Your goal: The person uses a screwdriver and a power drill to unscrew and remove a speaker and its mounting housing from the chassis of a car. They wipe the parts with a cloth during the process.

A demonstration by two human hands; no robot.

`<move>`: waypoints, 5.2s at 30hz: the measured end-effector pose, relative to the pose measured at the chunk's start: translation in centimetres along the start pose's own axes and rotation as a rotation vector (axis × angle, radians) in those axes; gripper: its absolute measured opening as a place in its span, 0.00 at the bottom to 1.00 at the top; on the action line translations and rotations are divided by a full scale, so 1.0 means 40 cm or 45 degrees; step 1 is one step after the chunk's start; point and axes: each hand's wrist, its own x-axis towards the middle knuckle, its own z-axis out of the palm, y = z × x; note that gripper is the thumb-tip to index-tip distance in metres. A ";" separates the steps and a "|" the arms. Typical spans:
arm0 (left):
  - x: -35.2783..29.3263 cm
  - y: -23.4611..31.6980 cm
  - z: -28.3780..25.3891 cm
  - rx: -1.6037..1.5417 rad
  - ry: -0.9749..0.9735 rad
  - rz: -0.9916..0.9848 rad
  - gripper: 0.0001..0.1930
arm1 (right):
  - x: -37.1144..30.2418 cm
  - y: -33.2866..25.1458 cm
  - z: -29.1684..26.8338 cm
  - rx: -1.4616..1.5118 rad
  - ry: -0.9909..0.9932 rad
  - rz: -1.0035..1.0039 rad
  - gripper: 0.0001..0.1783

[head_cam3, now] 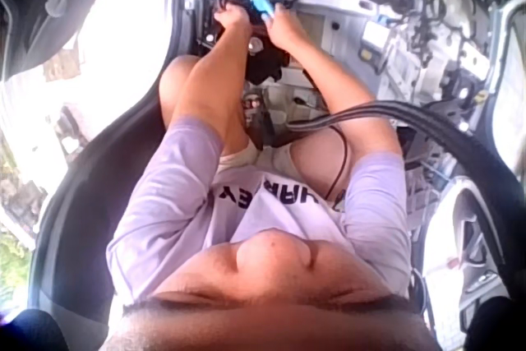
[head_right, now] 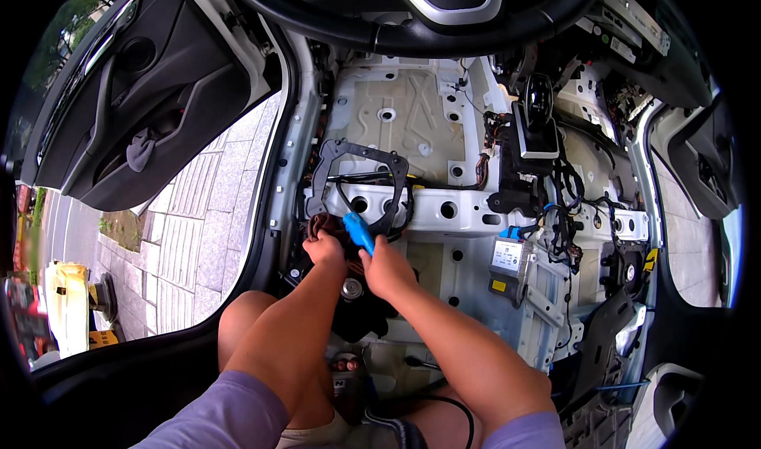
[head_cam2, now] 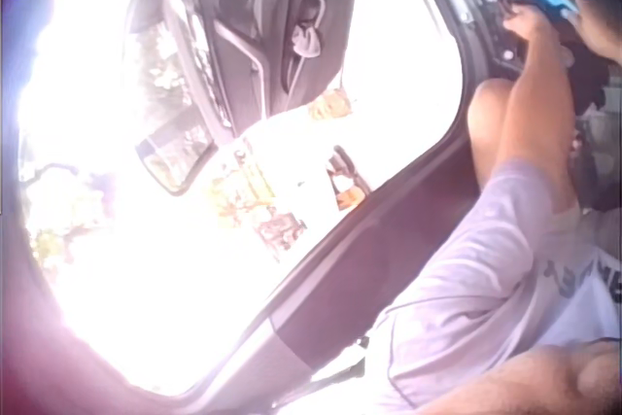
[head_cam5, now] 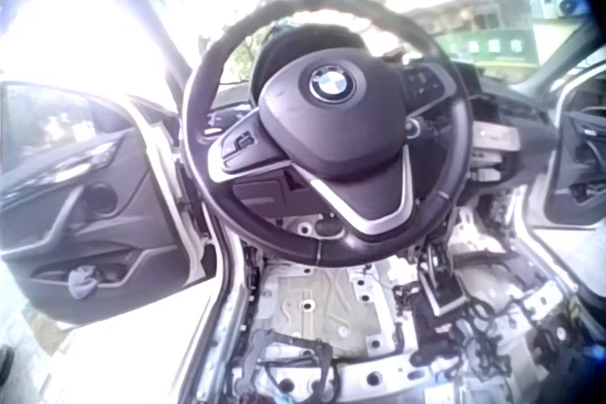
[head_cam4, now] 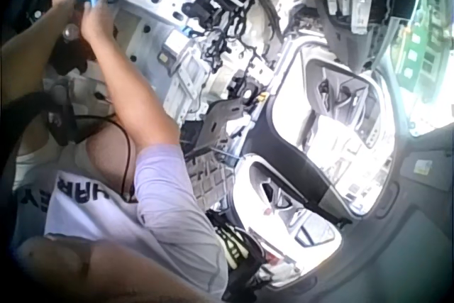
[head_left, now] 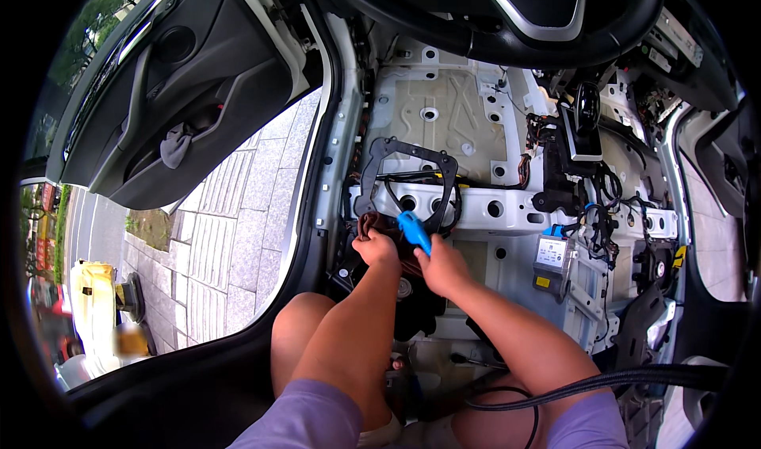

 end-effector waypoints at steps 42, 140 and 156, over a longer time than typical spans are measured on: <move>-0.410 -0.145 -0.155 1.754 -2.294 1.123 0.27 | -0.458 0.717 -0.544 0.706 -0.067 0.971 0.17; -0.405 0.394 -0.312 0.279 -1.343 1.869 0.13 | -0.609 0.169 -0.479 1.296 -0.128 -0.178 0.19; -0.292 0.368 -0.212 0.623 -1.076 0.819 0.17 | -0.676 0.138 -0.603 1.680 0.519 -0.088 0.15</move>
